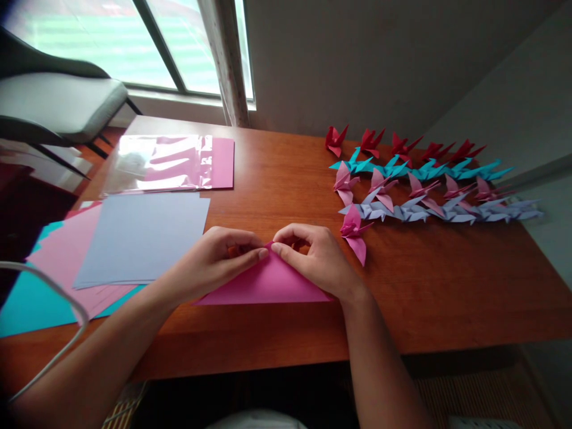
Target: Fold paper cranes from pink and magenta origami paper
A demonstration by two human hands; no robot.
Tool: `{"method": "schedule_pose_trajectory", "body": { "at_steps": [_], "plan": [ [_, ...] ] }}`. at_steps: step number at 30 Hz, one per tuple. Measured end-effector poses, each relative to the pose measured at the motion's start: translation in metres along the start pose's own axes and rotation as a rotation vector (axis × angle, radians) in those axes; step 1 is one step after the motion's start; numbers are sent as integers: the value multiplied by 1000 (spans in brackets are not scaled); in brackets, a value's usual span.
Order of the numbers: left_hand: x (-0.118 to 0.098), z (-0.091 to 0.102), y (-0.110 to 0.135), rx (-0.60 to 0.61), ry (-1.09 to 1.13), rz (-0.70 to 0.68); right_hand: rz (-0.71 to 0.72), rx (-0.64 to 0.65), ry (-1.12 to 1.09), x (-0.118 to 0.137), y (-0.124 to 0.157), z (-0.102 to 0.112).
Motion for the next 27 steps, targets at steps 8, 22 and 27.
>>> {"method": "schedule_pose_trajectory", "body": {
  "at_steps": [8, 22, 27],
  "plan": [
    [0, -1, 0, 5, 8, -9, 3, -7, -11, 1, 0, 1],
    [-2, 0, 0, 3, -11, -23, 9, -6, 15, 2, 1, 0],
    [-2, 2, 1, -34, -42, -18, 6, -9, 16, 0, 0, 0]
  ]
}}
Point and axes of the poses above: each hand's wrist, its own y-axis away from the middle knuckle, its own z-axis out of the back of the hand, x = y × z, the point moved 9 cm from there along -y, towards the middle knuckle, and after that the axes turned 15 degrees about x, right-handed, at the moved point
